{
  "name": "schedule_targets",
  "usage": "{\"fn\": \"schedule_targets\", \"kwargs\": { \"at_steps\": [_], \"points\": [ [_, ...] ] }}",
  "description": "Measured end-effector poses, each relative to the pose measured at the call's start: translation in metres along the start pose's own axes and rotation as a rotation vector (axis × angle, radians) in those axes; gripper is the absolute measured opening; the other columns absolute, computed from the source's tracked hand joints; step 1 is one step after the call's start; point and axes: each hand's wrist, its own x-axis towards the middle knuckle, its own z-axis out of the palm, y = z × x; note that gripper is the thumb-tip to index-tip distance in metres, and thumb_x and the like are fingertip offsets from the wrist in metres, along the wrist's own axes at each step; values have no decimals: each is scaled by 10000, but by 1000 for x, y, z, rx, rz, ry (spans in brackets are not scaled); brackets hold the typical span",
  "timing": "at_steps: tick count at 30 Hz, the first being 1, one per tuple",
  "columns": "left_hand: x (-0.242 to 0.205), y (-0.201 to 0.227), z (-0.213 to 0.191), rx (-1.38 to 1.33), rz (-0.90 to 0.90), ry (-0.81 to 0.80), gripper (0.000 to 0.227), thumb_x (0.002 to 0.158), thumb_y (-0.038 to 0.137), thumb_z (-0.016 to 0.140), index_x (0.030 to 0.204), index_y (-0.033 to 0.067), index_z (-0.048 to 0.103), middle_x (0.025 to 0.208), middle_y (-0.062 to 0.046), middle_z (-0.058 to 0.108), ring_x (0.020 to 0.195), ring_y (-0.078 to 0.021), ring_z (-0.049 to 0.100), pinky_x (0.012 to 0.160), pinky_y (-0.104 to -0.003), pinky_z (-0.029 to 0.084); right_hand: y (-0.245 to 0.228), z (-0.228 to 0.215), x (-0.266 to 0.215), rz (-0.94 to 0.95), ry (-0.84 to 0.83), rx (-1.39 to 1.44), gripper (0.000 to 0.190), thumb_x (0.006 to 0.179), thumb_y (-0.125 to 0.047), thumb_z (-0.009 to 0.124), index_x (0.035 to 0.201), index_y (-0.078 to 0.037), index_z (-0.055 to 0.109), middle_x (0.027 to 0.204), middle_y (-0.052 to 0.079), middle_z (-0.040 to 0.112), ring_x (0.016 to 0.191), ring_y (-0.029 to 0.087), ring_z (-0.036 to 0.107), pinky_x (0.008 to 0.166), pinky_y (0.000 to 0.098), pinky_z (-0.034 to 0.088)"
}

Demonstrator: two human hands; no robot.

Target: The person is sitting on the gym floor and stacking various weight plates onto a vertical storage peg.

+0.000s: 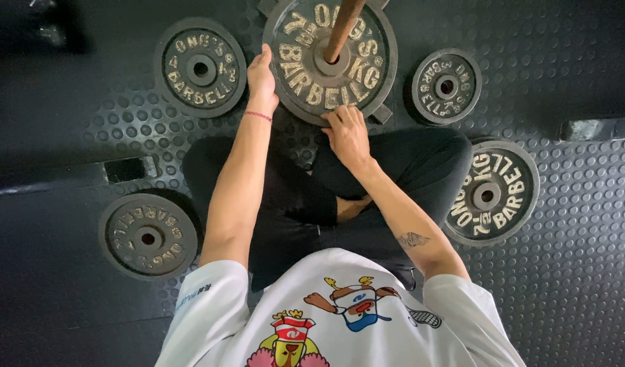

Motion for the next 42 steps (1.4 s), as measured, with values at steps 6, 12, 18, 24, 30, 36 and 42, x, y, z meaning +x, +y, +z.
{"fn": "schedule_targets", "kwargs": {
  "at_steps": [6, 12, 18, 24, 30, 36, 42],
  "points": [
    [-10, 5, 2, 28, -45, 31, 820, 834, 511, 562, 1519, 100, 375, 1619, -122, 315, 1487, -317, 298, 1193, -537, 270, 3, 5, -5, -50, 91, -94, 230, 932, -111, 753, 1151, -72, 694, 967, 48, 531, 825, 259, 519, 937, 456, 408],
    [12, -17, -6, 36, 92, -21, 545, 902, 463, 507, 1212, 33, 631, 1347, -183, 647, 1227, -347, 625, 1048, -486, 510, 12, 13, -5, -1, 28, -62, 85, 911, -42, 705, 937, -110, 660, 876, 36, 432, 807, 255, 477, 847, 430, 286],
    [54, -45, -15, 287, 254, 202, 556, 936, 291, 581, 1424, 34, 508, 1477, -174, 518, 1360, -312, 517, 1119, -402, 422, 9, 7, -1, 34, 22, -14, 100, 864, -83, 772, 944, -86, 713, 872, 22, 465, 826, 246, 491, 845, 422, 291],
    [18, 9, -35, 566, 1077, 317, 356, 1067, 354, 448, 1376, 204, 540, 1394, -40, 565, 1335, -233, 497, 1136, -479, 425, 10, 10, -2, 36, 9, -52, 96, 849, -135, 751, 934, -117, 711, 878, 12, 495, 814, 243, 486, 805, 423, 265],
    [-19, 24, -46, 322, 1065, 201, 147, 1015, 168, 565, 1140, 235, 606, 1209, -53, 556, 1147, -260, 542, 950, -423, 504, 12, 25, -10, 65, 35, -87, 254, 772, -108, 862, 985, -137, 726, 939, -10, 541, 863, 240, 507, 826, 444, 263],
    [-26, 10, -46, 331, 1215, 102, 147, 971, 132, 609, 1113, 94, 600, 1074, -84, 645, 993, -226, 631, 971, -360, 494, 12, 20, -7, 62, -53, -180, 317, 706, -137, 872, 887, -141, 612, 947, 10, 519, 935, 247, 505, 864, 416, 279],
    [-18, 8, -57, 167, 988, 16, 170, 927, 151, 624, 1094, 131, 604, 1077, -132, 654, 915, -229, 662, 762, -353, 532, 46, -130, -2, -107, 142, -27, 181, 955, -98, 586, 794, -86, 667, 759, 103, 651, 726, 342, 607, 630, 467, 425]
  ]
}}
